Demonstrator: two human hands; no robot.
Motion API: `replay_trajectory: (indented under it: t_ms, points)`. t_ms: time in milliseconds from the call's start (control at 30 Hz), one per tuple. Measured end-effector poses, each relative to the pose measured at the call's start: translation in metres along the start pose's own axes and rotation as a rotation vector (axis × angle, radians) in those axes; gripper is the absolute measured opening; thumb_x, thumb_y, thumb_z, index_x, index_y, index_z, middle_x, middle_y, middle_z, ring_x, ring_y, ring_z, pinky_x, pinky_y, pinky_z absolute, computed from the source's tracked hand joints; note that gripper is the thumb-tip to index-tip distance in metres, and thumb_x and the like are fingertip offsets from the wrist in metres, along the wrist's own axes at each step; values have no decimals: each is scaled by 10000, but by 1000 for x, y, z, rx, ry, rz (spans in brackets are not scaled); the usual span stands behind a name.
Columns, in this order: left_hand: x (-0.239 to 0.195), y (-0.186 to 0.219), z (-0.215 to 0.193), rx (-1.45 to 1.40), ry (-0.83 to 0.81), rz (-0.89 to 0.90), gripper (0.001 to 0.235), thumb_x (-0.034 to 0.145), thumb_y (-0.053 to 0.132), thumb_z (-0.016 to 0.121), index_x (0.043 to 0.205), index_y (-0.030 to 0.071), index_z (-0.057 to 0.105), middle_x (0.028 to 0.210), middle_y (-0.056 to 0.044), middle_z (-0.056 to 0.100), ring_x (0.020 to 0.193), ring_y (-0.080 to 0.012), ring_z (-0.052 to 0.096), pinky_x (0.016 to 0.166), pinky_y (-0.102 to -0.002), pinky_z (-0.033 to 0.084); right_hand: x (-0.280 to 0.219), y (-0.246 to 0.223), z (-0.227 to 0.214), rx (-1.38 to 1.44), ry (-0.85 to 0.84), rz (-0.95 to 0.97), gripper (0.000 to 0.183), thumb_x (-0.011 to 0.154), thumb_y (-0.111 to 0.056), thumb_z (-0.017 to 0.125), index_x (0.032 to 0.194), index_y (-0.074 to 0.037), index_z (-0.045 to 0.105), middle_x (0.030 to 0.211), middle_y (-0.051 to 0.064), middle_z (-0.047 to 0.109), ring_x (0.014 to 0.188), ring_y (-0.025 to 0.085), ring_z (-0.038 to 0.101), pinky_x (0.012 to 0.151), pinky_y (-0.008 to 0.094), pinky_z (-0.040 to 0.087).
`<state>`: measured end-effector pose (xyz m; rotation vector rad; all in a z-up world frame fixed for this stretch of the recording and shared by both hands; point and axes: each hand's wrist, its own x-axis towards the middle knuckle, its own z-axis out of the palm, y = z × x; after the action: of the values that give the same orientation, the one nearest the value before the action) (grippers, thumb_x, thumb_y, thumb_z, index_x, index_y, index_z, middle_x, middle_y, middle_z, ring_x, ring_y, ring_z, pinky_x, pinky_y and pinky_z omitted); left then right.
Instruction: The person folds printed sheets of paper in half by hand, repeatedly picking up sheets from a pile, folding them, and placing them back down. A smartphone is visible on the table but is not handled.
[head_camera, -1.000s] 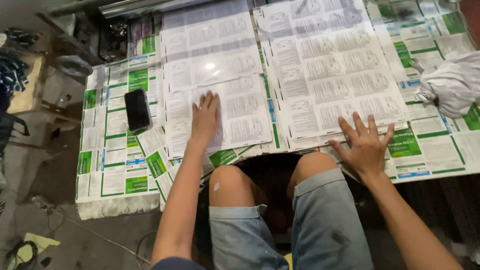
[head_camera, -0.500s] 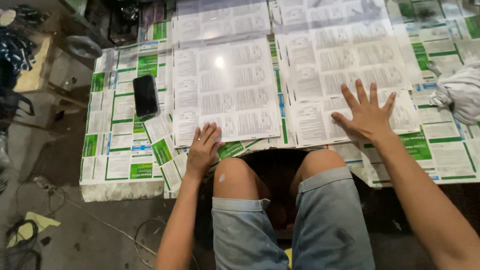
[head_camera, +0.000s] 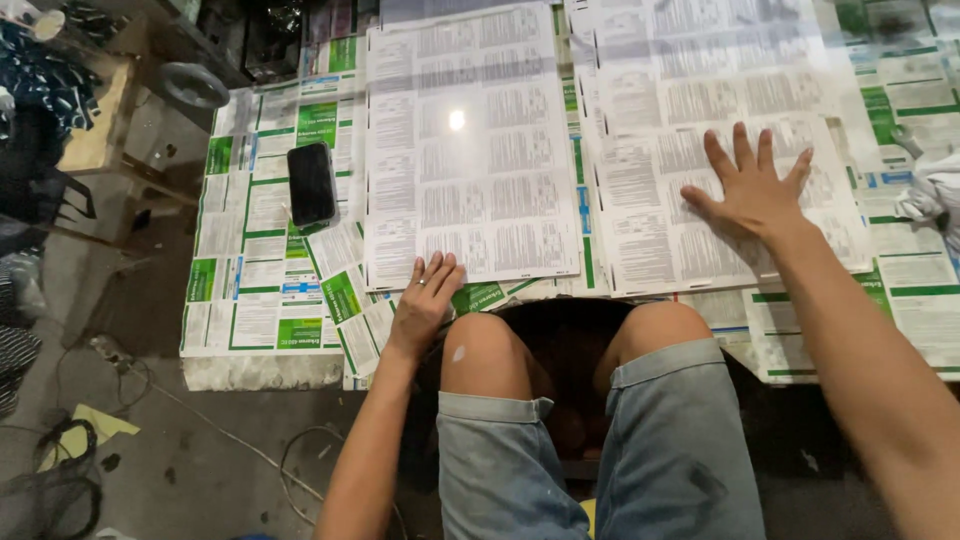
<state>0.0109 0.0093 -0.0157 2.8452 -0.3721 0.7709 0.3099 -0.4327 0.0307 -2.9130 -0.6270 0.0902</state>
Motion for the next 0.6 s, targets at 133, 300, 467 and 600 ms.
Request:
replay_trajectory:
  t_ms: [133, 300, 467, 600]
  points:
    - [-4, -12, 0, 37, -56, 46, 429, 920, 49, 603, 1345, -5, 609, 1431, -187, 614, 1365, -379, 578, 1150, -527, 447, -45, 11, 4, -25, -27, -68, 1057, 760, -879, 396, 1633, -366, 91, 1717, 103, -3, 1561, 421, -7, 1068, 831, -61]
    - [4, -13, -10, 100, -78, 178, 347, 874, 26, 594, 1214, -42, 603, 1363, -225, 630, 1312, -393, 602, 1119, -480, 484, -104, 14, -12, -148, -26, -328, 1338, 490, -896, 602, 1640, -375, 157, 1666, 139, 116, 1500, 432, 112, 1037, 811, 72]
    - [25, -4, -45, 12, -32, 155, 296, 914, -5, 602, 1208, -39, 598, 1280, -197, 654, 1211, -360, 665, 1016, -411, 560, -115, 12, -27, -415, 41, -417, 929, 763, -738, 567, 1572, -363, 306, 1628, 102, 341, 1469, 350, 365, 1143, 692, 274]
    - [35, -1, -58, -223, -4, -18, 181, 978, 28, 646, 1156, 4, 621, 1111, -177, 730, 929, -336, 735, 775, -383, 601, -109, 33, -25, -219, 127, -596, 469, 909, -424, 609, 1361, -302, 629, 1356, -9, 687, 1226, 209, 659, 1059, 535, 444]
